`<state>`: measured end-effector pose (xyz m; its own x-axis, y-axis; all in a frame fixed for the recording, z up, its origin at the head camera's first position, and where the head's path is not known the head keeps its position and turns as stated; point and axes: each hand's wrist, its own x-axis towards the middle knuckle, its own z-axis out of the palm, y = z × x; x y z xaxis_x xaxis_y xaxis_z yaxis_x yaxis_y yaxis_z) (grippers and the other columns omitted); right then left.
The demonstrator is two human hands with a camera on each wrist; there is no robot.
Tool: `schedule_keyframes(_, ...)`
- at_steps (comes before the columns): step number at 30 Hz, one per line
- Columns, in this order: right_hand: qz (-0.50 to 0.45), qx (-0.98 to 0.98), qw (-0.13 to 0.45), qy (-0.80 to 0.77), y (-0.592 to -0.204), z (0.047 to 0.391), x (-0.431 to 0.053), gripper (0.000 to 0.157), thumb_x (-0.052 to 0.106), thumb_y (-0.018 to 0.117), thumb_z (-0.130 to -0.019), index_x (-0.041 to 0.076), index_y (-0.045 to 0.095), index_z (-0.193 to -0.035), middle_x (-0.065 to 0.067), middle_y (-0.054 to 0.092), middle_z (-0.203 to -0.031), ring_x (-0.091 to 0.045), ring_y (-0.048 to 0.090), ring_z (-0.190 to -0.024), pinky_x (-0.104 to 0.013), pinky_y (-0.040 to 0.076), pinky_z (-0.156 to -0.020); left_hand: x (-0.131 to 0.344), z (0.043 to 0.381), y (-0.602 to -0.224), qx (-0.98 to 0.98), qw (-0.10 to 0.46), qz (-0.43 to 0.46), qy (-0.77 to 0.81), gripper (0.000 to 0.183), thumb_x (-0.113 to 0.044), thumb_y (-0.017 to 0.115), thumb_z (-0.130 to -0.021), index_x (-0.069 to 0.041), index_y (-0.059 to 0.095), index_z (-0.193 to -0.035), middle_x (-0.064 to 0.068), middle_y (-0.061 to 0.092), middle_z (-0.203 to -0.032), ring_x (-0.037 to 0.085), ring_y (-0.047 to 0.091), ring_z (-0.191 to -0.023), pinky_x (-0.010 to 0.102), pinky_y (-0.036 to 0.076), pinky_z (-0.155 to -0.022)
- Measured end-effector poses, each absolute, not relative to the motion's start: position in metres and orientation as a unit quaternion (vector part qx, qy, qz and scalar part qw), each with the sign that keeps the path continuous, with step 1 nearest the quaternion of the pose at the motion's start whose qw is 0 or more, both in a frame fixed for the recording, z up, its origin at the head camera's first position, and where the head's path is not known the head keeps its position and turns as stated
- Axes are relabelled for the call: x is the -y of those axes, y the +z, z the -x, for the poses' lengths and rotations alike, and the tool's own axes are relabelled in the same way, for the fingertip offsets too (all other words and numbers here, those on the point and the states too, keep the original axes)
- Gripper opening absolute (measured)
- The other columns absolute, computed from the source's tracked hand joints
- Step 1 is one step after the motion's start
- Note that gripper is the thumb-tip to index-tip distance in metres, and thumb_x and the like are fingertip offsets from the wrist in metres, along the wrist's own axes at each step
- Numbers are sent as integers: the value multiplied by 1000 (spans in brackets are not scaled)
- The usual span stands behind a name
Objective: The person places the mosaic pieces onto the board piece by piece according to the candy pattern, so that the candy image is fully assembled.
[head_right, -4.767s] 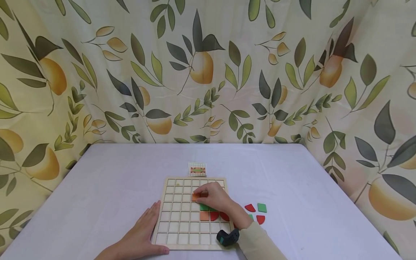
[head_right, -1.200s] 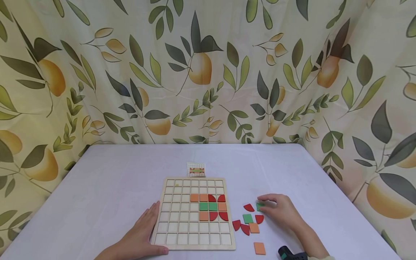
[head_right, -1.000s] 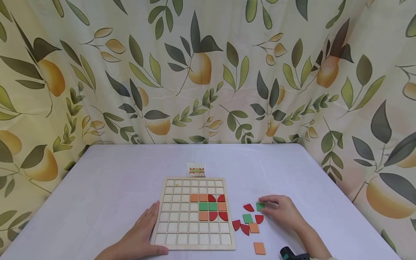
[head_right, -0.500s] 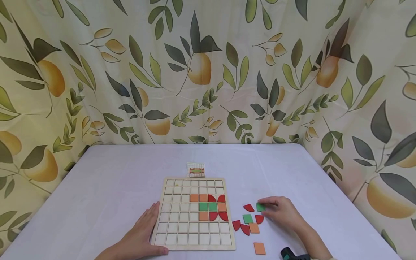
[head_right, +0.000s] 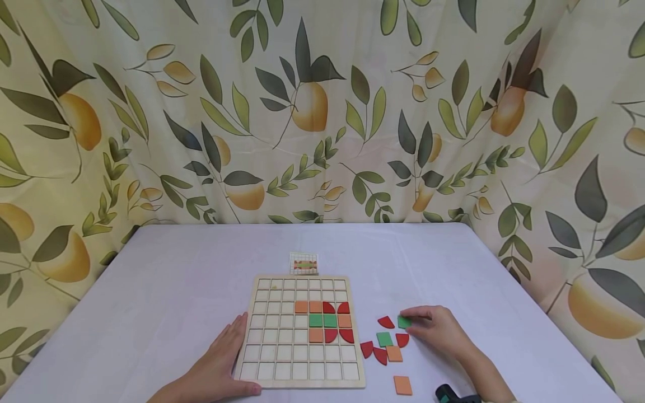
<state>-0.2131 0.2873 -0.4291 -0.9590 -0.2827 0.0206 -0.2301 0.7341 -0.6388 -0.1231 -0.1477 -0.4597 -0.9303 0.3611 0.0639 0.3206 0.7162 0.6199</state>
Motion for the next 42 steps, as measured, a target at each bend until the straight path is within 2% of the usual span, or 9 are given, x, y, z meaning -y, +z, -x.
schedule_keyframes(15, 139, -932, 16, -336, -427, 215, -279, 30, 13, 73, -79, 4, 68, -107, -8, 66, -105, -32, 56, -107, -46, 47, -84, 148, 123, -458, -926, 33, -186, 328, 130, -72, 65, -61, 6, 2, -144, 20, 5, -151, 29, 2, -138, 13, -14, -99)
schedule_keyframes(22, 119, -933, 4, -339, -426, 218, -266, 28, 12, 74, -78, 7, 70, -106, -8, 66, -105, -32, 55, -108, -53, 43, -88, 148, 122, -458, -926, 32, -187, 327, 130, -72, 65, -61, 6, 2, -144, 19, 5, -151, 29, 2, -138, 22, -10, -104)
schedule_keyframes(29, 123, -930, 4, -346, -424, 219, -257, 27, 11, 73, -79, 7, 70, -105, -9, 66, -105, -32, 55, -107, -52, 43, -87, 147, 123, -459, -928, 29, -188, 320, 130, -73, 64, -61, 6, 2, -144, 18, 5, -151, 29, 2, -138, 13, -14, -99)
schedule_keyframes(39, 160, -918, -1, -363, -424, 221, -249, 26, 12, 73, -79, 7, 70, -104, -6, 67, -103, -29, 57, -105, -50, 43, -88, 148, 124, -459, -928, 29, -188, 321, 130, -72, 65, -62, 6, 3, -144, 20, 5, -151, 30, 2, -138, 13, -15, -99)
schedule_keyframes(42, 170, -915, -4, -365, -424, 222, -246, 25, 11, 73, -79, 7, 71, -103, -5, 67, -103, -28, 57, -104, -52, 42, -89, 148, 123, -459, -927, 32, -188, 322, 130, -73, 64, -61, 6, 2, -144, 19, 4, -151, 29, 2, -138, 19, -12, -103)
